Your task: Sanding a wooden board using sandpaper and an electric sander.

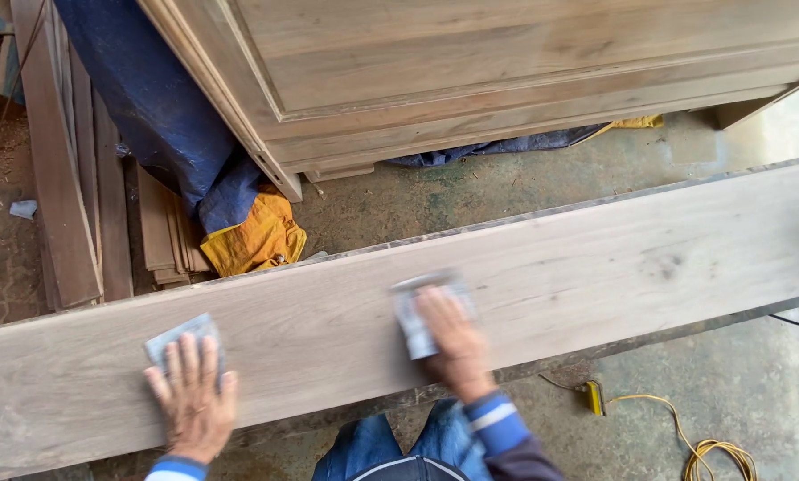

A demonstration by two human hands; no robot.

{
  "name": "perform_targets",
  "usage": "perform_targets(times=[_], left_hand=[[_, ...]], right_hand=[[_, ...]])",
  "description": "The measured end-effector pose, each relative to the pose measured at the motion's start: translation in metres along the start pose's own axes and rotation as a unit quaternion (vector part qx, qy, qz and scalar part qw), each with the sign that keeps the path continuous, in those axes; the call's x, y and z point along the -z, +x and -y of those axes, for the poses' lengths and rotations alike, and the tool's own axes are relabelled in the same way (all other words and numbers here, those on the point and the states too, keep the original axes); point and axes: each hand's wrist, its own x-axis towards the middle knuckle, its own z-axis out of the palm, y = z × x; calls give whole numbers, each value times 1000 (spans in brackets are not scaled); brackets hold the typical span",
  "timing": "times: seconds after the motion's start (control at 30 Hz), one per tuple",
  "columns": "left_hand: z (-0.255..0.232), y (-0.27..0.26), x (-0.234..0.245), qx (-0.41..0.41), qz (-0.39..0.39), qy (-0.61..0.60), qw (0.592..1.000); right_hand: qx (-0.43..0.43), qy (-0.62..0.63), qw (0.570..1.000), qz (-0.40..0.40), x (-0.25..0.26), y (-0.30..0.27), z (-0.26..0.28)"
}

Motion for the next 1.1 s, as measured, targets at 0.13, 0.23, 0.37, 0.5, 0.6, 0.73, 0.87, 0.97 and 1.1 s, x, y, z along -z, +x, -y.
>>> perform_targets(times=[0.13,0.23,0.37,0.5,0.6,0.73,0.87,0.97,1.1], left_hand=[[-198,65,-7,-74,-22,-59,995],[-359,95,-43,-192,-5,-184,964],[-477,109,-86,-307,75,-231,920],[-410,101,-40,-248,98,-224,937],[-303,78,-25,-121,27,-39,992],[-245,49,-22,-100,10,-24,995],[-247,47,-21,-92,3,-16,996],[-244,44,-20,-97,-11,-19,995],[-199,35,-68,-153,-107,5,982]], right_hand=[[-139,-125,981,-54,127,-41,-162],[-191,-257,945,-68,180,-72,-257],[-216,-296,926,-92,187,-74,-280],[-197,-137,963,-125,168,-36,-176],[-95,10,989,110,99,-57,-90],[97,95,983,121,127,-53,-94],[-51,-43,998,0,198,-71,-240],[-148,-178,965,-122,240,-95,-362],[-455,-121,879,-79,275,-43,-330]])
